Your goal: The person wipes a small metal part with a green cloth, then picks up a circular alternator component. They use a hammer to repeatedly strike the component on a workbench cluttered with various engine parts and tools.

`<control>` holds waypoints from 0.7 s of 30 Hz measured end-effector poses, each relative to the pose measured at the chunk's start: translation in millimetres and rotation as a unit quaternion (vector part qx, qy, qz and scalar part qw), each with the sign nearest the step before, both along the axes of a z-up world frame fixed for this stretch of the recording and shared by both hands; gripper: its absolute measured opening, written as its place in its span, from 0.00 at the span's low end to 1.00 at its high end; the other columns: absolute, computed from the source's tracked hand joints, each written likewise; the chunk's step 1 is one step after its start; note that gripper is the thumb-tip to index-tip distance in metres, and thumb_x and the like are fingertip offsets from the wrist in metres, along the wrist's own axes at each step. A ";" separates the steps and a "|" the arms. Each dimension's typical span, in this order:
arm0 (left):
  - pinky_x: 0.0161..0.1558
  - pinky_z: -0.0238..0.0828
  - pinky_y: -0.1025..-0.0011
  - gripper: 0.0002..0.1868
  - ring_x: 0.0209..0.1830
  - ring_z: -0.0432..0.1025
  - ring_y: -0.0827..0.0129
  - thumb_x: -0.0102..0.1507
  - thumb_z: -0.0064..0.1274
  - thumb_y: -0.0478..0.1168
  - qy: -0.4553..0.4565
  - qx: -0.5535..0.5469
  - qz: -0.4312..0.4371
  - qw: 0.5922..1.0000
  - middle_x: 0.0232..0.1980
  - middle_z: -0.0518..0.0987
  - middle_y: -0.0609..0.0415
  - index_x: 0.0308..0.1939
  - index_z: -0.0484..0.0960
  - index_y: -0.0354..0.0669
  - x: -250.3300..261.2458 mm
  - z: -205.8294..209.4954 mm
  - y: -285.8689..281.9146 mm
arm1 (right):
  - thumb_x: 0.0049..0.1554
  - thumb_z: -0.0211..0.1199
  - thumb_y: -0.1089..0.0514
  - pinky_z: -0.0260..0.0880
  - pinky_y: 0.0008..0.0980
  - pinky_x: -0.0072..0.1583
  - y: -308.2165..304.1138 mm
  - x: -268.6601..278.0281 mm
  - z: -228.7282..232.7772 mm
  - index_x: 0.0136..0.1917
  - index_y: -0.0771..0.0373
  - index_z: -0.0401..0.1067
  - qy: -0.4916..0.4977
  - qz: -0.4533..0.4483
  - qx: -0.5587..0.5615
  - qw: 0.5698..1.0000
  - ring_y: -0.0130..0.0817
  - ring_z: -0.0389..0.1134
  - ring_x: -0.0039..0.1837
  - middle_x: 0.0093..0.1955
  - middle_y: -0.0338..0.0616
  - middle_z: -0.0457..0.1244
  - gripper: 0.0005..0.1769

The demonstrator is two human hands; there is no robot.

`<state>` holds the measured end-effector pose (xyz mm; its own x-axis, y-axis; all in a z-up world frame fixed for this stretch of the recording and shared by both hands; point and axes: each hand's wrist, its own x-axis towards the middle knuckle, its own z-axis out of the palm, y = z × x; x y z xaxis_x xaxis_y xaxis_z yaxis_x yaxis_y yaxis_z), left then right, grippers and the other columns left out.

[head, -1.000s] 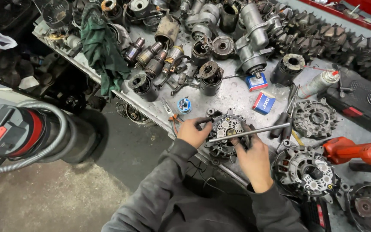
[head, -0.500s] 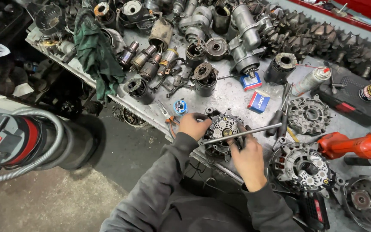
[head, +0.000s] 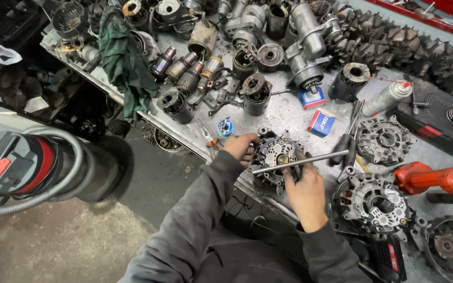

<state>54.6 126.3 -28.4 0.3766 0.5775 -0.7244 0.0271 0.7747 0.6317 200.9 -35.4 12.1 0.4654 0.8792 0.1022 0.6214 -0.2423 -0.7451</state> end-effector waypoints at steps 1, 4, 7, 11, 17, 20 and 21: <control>0.14 0.38 0.72 0.13 0.11 0.48 0.78 0.57 0.55 0.41 -0.014 -0.021 0.002 1.000 0.18 0.60 0.64 0.22 0.69 0.46 -0.6 -1.5 0.3 | 0.57 0.66 0.53 0.69 0.45 0.63 -1.0 0.2 -0.8 0.70 0.66 0.68 -0.008 0.003 0.001 1.000 0.57 0.68 0.65 0.64 0.63 0.66 0.31; 0.15 0.37 0.72 0.12 0.11 0.46 0.78 0.58 0.55 0.42 -0.041 -0.053 0.013 0.998 0.18 0.58 0.66 0.25 0.68 0.48 -1.7 -12.5 4.8 | 0.57 0.66 0.53 0.69 0.46 0.63 -0.2 -0.6 0.4 0.71 0.66 0.68 -0.019 0.008 0.004 1.000 0.58 0.68 0.65 0.64 0.64 0.66 0.31; 0.15 0.37 0.72 0.09 0.12 0.47 0.77 0.58 0.55 0.44 -0.026 -0.046 0.018 0.998 0.18 0.60 0.64 0.27 0.73 0.47 1.0 -15.9 5.4 | 0.57 0.66 0.53 0.68 0.46 0.62 -0.1 -0.9 2.3 0.71 0.65 0.68 -0.026 0.002 -0.003 1.000 0.59 0.68 0.65 0.64 0.63 0.66 0.30; 0.21 0.57 0.67 0.22 0.15 0.63 0.70 0.62 0.56 0.51 0.111 0.214 -0.036 0.970 0.20 0.76 0.55 0.28 0.83 0.32 9.2 -53.2 7.4 | 0.56 0.66 0.55 0.69 0.46 0.63 -1.3 1.4 -2.0 0.70 0.64 0.68 -0.026 0.004 0.007 1.000 0.58 0.68 0.65 0.64 0.63 0.66 0.30; 0.46 0.75 0.63 0.20 0.38 0.81 0.51 0.56 0.57 0.52 0.298 0.389 -0.041 0.871 0.33 0.85 0.40 0.38 0.91 0.41 16.5 1.2 -28.2 | 0.55 0.67 0.54 0.68 0.46 0.63 -2.2 1.4 -3.6 0.70 0.63 0.69 -0.018 -0.007 0.004 1.000 0.58 0.68 0.65 0.64 0.62 0.66 0.31; 0.44 0.76 0.62 0.19 0.37 0.81 0.50 0.55 0.55 0.51 0.298 0.388 -0.027 0.872 0.32 0.84 0.41 0.40 0.90 0.44 15.4 0.2 -33.3 | 0.54 0.69 0.53 0.68 0.47 0.63 -2.9 1.6 -3.3 0.70 0.63 0.69 -0.029 -0.008 0.006 1.000 0.59 0.67 0.65 0.64 0.64 0.65 0.32; 0.44 0.76 0.62 0.19 0.37 0.81 0.50 0.55 0.55 0.51 0.297 0.387 -0.029 0.873 0.32 0.84 0.41 0.40 0.90 0.44 15.5 -1.5 -34.1 | 0.54 0.69 0.53 0.68 0.47 0.63 -3.6 2.1 -4.9 0.70 0.63 0.69 -0.028 -0.009 0.004 1.000 0.59 0.67 0.65 0.64 0.64 0.65 0.32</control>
<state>70.1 92.2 -29.9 0.1121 0.9725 -0.2040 0.5533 0.1094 0.8258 203.1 -39.0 7.2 0.4748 0.8695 0.1361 0.6581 -0.2481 -0.7109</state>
